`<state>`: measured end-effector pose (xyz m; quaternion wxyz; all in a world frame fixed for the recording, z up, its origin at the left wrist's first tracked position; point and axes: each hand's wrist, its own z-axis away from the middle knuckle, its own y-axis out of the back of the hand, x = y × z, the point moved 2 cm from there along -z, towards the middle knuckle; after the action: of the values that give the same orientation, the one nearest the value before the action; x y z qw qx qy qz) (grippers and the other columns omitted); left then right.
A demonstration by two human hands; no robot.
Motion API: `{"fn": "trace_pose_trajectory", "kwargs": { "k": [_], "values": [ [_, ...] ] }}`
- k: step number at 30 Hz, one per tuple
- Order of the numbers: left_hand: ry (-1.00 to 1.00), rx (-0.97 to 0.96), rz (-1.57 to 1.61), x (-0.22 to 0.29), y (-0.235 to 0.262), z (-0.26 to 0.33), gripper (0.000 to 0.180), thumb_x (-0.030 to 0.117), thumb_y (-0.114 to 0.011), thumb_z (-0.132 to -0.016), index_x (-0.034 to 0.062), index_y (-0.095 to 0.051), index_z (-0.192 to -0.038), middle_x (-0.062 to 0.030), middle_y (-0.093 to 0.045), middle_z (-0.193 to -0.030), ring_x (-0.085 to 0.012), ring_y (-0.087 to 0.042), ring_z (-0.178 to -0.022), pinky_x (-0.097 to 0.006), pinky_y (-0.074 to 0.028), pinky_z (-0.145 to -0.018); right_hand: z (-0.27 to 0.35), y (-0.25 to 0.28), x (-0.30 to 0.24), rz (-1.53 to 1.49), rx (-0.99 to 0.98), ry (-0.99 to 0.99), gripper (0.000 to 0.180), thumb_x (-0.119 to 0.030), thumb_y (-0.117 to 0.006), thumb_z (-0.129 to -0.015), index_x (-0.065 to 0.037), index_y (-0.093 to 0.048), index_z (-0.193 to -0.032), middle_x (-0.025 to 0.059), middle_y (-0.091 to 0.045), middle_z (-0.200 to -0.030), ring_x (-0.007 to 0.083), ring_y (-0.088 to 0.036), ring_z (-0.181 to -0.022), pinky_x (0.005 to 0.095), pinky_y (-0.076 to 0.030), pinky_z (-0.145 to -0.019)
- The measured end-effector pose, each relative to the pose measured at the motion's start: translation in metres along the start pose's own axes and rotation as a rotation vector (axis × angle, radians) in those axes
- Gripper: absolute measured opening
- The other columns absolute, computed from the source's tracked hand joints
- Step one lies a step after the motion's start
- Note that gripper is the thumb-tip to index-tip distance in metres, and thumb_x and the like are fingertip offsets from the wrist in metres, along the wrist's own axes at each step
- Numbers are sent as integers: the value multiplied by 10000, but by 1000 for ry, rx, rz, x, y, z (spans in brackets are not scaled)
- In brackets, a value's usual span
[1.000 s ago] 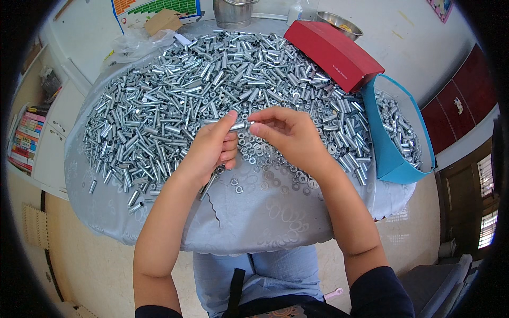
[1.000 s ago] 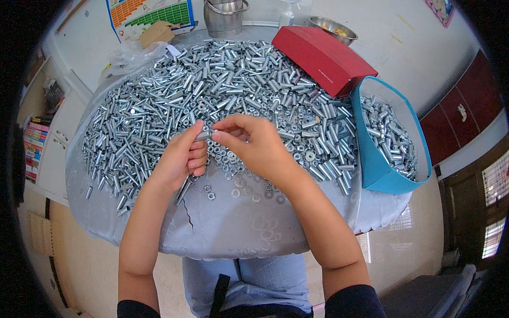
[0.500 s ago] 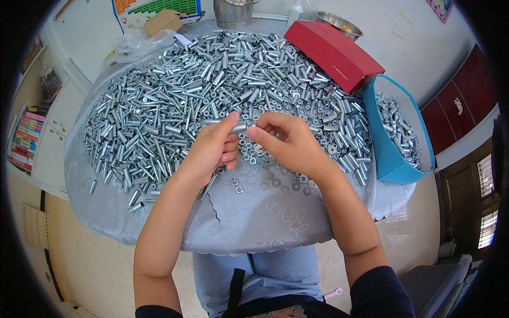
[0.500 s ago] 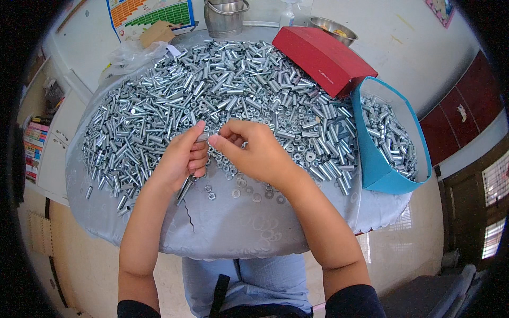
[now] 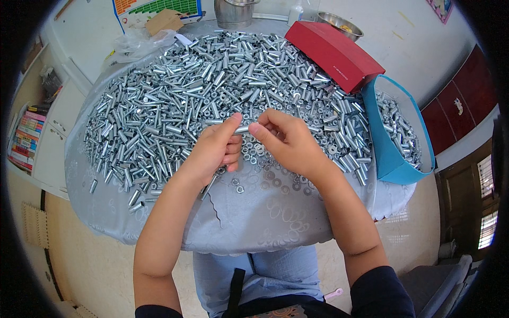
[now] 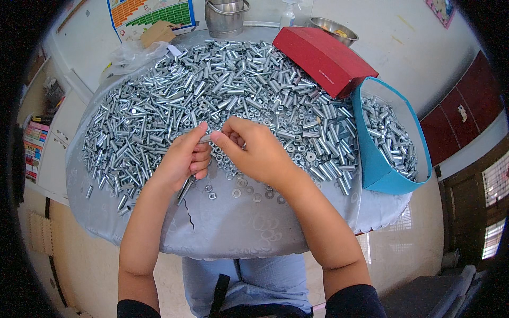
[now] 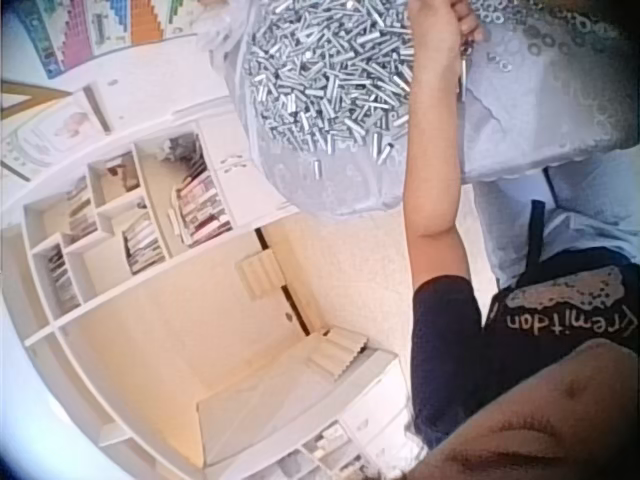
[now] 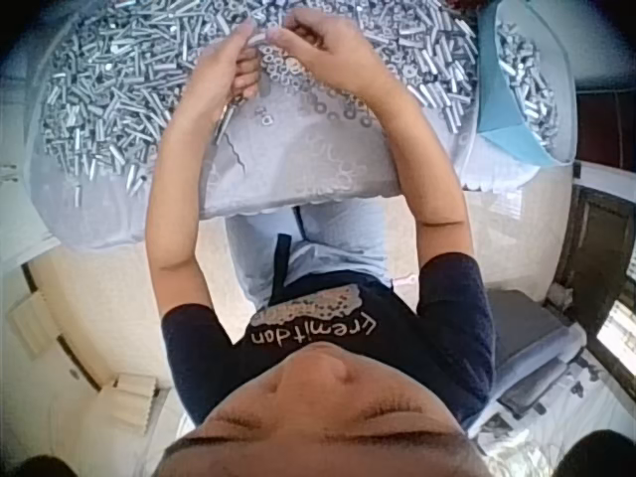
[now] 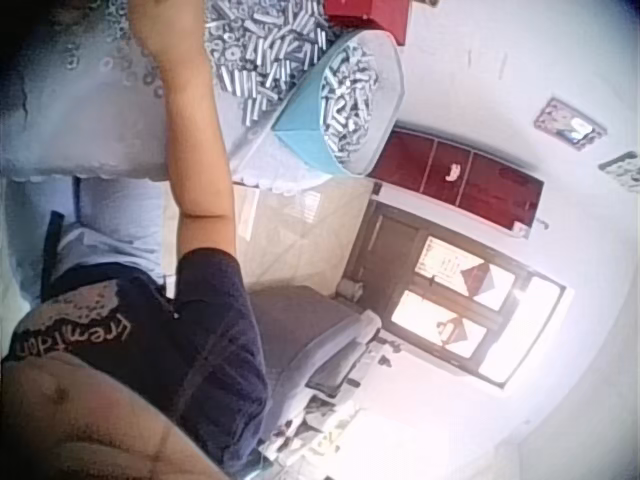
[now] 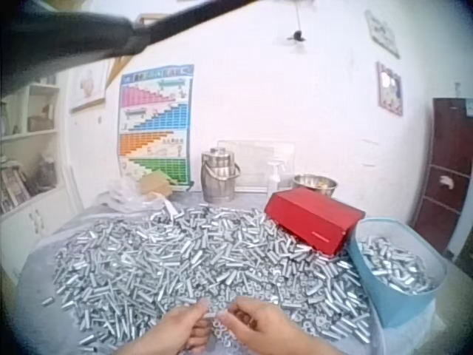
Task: The person sits at a table covered with a large pile of metal fasteners. They repeatedly pick up a cylindrical metal piece and a small washer, thread the washer onto the cylinder, and place the assembled unit into a blue container on the right.
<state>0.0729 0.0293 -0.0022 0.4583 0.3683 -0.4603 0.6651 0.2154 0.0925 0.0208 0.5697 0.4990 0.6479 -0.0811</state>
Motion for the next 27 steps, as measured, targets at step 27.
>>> {"fn": "trace_pose_trajectory", "kwargs": {
  "k": [27],
  "values": [
    [-151,7,-112,-1,-4,1,476,477,-409,-892,121,-321,-587,41,-269,-499,-70,-274,-405,-244,-298,-375,1,1,6,-121,-123,-171,329,-234,-484,-890,32,-507,-697,78,-435,-553,117,-369,-525,299,-346,-498]
  ]
}}
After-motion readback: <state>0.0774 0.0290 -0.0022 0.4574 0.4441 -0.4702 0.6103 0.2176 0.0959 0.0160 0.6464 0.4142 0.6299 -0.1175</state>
